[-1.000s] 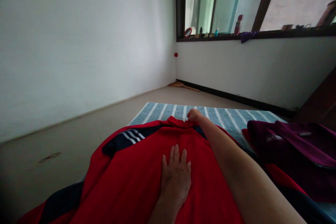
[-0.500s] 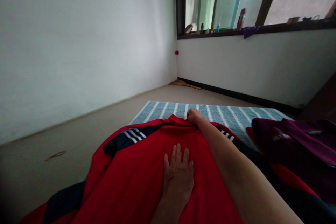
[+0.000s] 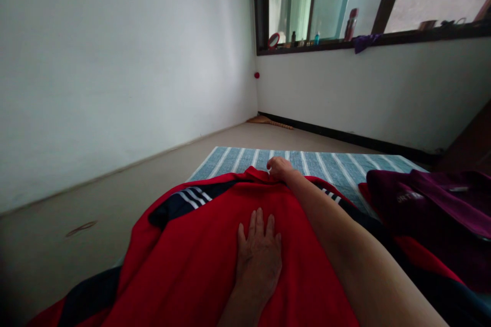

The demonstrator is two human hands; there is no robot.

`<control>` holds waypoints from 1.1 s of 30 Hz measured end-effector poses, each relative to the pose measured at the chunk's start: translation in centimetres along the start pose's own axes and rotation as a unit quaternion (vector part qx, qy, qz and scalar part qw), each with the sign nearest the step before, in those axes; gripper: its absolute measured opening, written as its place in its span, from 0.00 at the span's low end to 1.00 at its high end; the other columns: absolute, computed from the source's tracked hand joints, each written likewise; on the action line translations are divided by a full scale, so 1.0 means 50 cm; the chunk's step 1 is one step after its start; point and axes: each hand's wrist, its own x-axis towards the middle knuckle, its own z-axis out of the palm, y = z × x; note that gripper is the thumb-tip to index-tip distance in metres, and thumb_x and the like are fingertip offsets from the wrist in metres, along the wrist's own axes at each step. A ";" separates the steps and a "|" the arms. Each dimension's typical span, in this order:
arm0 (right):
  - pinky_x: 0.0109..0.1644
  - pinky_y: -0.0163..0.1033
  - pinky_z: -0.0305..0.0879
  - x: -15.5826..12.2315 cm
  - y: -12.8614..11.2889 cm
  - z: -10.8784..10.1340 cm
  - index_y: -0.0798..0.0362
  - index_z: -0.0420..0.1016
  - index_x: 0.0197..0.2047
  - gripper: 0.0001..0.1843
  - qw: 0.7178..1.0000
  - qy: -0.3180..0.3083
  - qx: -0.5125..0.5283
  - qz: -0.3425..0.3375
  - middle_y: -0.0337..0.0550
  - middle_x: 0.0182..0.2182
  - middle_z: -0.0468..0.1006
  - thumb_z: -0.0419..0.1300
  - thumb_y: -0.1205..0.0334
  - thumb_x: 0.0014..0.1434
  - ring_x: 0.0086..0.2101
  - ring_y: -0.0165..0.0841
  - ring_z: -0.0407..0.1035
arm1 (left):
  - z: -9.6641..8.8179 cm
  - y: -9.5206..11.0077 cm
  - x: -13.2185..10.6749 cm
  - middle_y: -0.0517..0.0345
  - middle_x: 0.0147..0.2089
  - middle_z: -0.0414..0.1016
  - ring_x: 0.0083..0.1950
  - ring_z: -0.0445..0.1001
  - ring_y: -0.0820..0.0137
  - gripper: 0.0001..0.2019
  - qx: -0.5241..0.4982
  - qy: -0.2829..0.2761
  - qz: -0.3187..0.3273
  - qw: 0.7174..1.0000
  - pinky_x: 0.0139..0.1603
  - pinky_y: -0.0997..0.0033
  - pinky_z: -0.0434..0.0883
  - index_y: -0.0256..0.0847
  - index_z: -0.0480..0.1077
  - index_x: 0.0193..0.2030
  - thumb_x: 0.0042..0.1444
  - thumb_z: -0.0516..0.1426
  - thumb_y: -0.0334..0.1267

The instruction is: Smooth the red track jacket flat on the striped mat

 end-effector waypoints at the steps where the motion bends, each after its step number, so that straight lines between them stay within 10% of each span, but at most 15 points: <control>1: 0.49 0.48 0.68 -0.001 -0.006 0.000 0.54 0.69 0.51 0.15 1.000 0.002 -0.005 0.000 0.46 0.50 0.71 0.58 0.56 0.64 0.46 0.37 0.68 | 0.000 -0.001 0.000 0.45 0.68 0.53 0.69 0.53 0.58 0.22 0.002 0.006 0.004 1.000 0.64 0.43 0.54 0.47 0.63 0.62 0.63 0.47 0.45; 25: 0.47 0.46 0.69 0.007 -0.044 -0.005 0.54 0.69 0.51 0.15 0.999 -0.035 -0.028 -0.007 0.46 0.49 0.71 0.57 0.56 0.64 0.45 0.36 0.69 | -0.037 0.009 -0.007 0.43 0.69 0.51 0.70 0.50 0.57 0.23 0.016 -0.022 0.012 1.000 0.63 0.41 0.52 0.44 0.60 0.64 0.65 0.43 0.43; 33: 0.48 0.47 0.68 -0.053 -0.068 -0.052 0.55 0.70 0.50 0.15 0.998 0.046 -0.045 -0.010 0.46 0.47 0.72 0.56 0.55 0.65 0.45 0.36 0.69 | -0.032 0.003 0.004 0.43 0.71 0.47 0.71 0.47 0.56 0.24 0.010 -0.062 0.012 0.998 0.64 0.41 0.50 0.43 0.57 0.66 0.65 0.42 0.44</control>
